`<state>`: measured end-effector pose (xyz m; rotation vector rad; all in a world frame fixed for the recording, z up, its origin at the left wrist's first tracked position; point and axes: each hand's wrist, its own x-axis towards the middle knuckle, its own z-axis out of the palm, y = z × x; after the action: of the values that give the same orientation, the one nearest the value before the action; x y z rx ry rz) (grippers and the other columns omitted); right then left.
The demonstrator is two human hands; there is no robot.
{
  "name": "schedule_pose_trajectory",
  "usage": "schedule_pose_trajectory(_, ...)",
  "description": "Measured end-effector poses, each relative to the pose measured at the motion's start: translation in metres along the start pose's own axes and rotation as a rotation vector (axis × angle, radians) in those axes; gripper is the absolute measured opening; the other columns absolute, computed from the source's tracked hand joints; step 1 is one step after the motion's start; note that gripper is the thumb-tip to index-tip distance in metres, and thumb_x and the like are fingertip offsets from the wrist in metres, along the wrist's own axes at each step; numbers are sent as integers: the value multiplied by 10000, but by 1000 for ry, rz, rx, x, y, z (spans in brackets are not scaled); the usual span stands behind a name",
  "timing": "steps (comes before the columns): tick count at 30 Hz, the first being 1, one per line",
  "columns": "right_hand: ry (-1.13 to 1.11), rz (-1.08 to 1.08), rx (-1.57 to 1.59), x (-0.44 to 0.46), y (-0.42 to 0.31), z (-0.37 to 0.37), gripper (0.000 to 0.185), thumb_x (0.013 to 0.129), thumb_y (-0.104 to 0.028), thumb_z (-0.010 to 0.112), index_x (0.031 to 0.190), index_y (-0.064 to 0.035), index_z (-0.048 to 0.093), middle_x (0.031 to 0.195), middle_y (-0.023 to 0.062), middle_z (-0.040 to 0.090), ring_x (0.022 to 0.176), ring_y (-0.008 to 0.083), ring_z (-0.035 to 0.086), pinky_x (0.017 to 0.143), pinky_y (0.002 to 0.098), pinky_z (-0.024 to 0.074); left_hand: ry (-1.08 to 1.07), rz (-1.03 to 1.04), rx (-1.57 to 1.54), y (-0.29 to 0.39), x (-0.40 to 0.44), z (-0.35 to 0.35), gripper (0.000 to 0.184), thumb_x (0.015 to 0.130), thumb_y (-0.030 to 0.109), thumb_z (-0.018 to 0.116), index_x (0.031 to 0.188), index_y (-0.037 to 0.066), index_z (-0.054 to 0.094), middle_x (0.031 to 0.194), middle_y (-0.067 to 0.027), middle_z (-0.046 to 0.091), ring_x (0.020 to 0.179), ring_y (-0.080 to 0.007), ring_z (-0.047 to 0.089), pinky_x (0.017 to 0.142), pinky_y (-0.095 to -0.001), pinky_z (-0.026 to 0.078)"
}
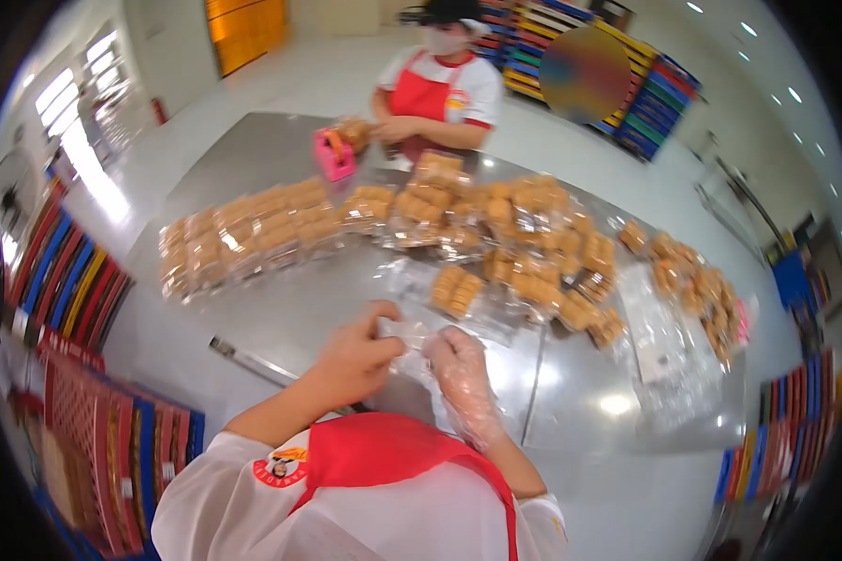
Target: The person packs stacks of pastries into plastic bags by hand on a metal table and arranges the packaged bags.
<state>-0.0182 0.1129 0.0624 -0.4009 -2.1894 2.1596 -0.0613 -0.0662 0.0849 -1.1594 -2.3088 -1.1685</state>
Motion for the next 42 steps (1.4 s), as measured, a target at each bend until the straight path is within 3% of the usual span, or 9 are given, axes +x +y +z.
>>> schedule_pose_trajectory(8,28,-209,-573,-14,-3,-16,190,902,-157,580,850,22,612,810,226,622,809,413,619,698,462,478,-72,-111,143,-9,7,-2,394,689,-59,553,1049,50,668,1266,-91,601,899,-328,663,734,-396,546)
schedule_pose_trajectory(14,354,-1366,-1011,-16,5,-17,182,746,-33,640,925,-3,633,969,200,625,792,338,621,713,443,535,-301,-103,106,6,12,-3,547,691,-30,560,1233,40,576,1335,-91,560,967,-338,652,766,-410,552)
schedule_pose_trajectory(18,-323,-1199,-836,-20,-8,-17,249,745,-51,589,969,52,616,985,183,609,877,316,621,747,358,535,-361,21,78,14,16,3,567,701,-12,566,1267,26,552,1370,-81,536,950,-329,657,752,-413,554)
schedule_pose_trajectory(21,-286,-931,-1353,-3,20,-26,360,740,-67,586,1075,65,605,1026,185,607,882,305,622,770,352,533,-402,44,34,25,25,2,582,696,-5,571,1277,26,554,1349,-112,549,983,-341,648,792,-414,547)
schedule_pose_trajectory(23,-110,-1304,-1487,29,53,-33,357,808,-71,580,1152,21,610,1055,194,624,927,339,627,837,383,517,-468,102,47,30,29,11,567,709,-1,567,1275,17,553,1361,-139,529,974,-347,651,792,-411,548)
schedule_pose_trajectory(26,-235,-1060,-800,60,87,-31,393,850,-111,591,1230,-11,581,1165,206,596,1062,361,595,938,395,484,-647,227,44,39,32,37,557,729,4,568,1285,11,547,1377,-174,496,961,-366,654,791,-406,549)
schedule_pose_trajectory(33,-292,-607,-887,88,83,-6,573,851,-227,658,1370,-79,464,1353,228,429,1238,387,456,1039,430,409,-670,303,-690,49,17,62,593,753,-8,590,1341,34,522,1346,-167,499,1044,-322,619,822,-382,532)
schedule_pose_trajectory(38,-455,-409,-881,39,39,-8,721,852,-310,707,1469,-127,381,1487,243,311,1363,406,356,1111,455,355,221,-231,-104,-44,19,32,437,905,67,552,1332,1,487,1280,-226,499,1149,-352,506,963,-413,424)
schedule_pose_trajectory(42,-325,-712,-725,10,25,3,787,826,-322,760,1497,-162,381,1534,263,263,1395,419,345,1117,472,370,110,-566,-527,-85,5,32,229,963,144,556,1147,15,599,957,-90,599,905,-199,572,821,-320,457)
